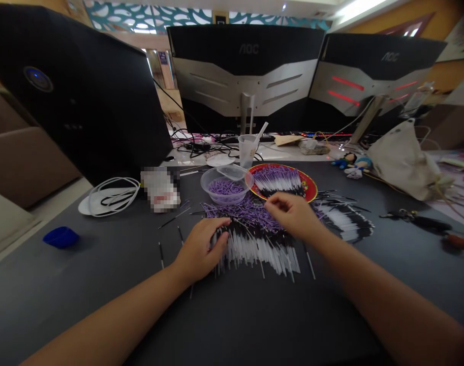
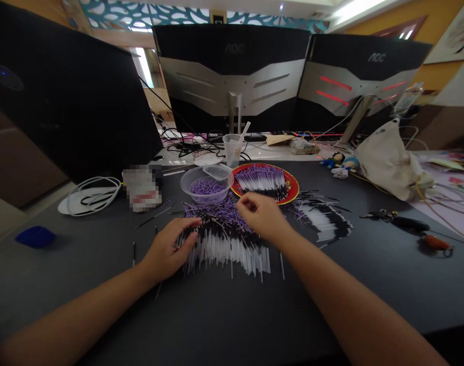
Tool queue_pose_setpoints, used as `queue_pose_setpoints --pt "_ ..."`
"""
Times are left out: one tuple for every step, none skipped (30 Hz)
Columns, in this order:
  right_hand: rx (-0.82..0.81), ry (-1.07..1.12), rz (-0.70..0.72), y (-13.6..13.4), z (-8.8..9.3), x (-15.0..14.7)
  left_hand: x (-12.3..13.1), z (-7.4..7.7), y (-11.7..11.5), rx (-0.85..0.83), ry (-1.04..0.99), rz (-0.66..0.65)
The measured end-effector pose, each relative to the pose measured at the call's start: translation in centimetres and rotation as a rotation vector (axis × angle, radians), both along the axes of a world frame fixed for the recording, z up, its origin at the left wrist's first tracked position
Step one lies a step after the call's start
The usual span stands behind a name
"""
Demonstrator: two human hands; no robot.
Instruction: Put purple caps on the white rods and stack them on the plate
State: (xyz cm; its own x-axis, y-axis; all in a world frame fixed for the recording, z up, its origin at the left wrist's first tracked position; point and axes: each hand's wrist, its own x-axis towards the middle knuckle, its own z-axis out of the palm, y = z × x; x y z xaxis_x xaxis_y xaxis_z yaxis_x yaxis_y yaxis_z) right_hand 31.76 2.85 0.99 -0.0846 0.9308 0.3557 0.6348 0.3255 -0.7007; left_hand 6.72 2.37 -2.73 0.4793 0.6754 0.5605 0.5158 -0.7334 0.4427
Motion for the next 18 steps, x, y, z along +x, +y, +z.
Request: queue_pose_setpoints --pt "0.019 -0.012 -0.087 1.3 0.3 1.3 0.0 -0.1 0.1 -0.003 -0.005 0.003" --pt "0.026 -0.013 -0.187 2.8 0.5 2.7 0.0 -0.2 0.2 -0.005 -0.012 -0.001" --pt "0.005 -0.022 -0.283 4.3 0.6 4.1 0.0 -0.2 0.3 -0.004 -0.023 -0.012" --pt "-0.005 -0.063 -0.373 5.9 0.5 5.5 0.1 -0.3 0.4 0.004 -0.037 -0.028" --pt "0.008 -0.138 -0.448 7.3 0.4 6.7 0.1 -0.3 0.4 0.016 -0.053 -0.046" --pt "0.023 -0.237 -0.502 8.6 0.1 7.8 0.1 -0.3 0.4 0.034 -0.073 -0.066" --pt "0.021 -0.271 -0.527 9.7 -0.1 8.6 0.1 -0.2 0.4 0.054 -0.091 -0.085" --pt "0.014 -0.291 -0.542 10.6 -0.4 9.3 0.1 -0.2 0.3 0.071 -0.102 -0.104" --pt "0.005 -0.314 -0.548 11.4 -0.7 9.7 0.1 -0.1 0.3 0.083 -0.106 -0.121" --pt "-0.007 -0.331 -0.545 11.9 -1.0 10.0 0.0 0.0 0.2 0.090 -0.103 -0.135" --pt "-0.019 -0.348 -0.539 12.3 -1.2 10.1 0.0 0.0 0.1 0.091 -0.095 -0.146" --pt "-0.029 -0.365 -0.532 12.5 -1.3 10.2 0.0 0.0 0.1 0.090 -0.085 -0.152" --pt "-0.035 -0.378 -0.526 12.5 -1.3 10.1 -0.1 0.0 0.0 0.090 -0.076 -0.154" --pt "-0.038 -0.386 -0.521 12.4 -1.2 10.0 -0.1 -0.1 0.0 0.094 -0.069 -0.151" --pt "-0.036 -0.391 -0.518 12.1 -1.1 9.9 -0.2 -0.1 0.0 0.100 -0.061 -0.143" --pt "-0.033 -0.393 -0.512 11.7 -1.0 9.6 -0.2 0.0 0.1 0.109 -0.045 -0.133" --pt "-0.032 -0.392 -0.501 11.1 -0.7 9.3 -0.3 0.3 0.2 0.121 -0.024 -0.117" --pt "-0.035 -0.390 -0.484 10.4 -0.5 8.8 -0.5 0.7 0.3 0.126 0.013 -0.097"
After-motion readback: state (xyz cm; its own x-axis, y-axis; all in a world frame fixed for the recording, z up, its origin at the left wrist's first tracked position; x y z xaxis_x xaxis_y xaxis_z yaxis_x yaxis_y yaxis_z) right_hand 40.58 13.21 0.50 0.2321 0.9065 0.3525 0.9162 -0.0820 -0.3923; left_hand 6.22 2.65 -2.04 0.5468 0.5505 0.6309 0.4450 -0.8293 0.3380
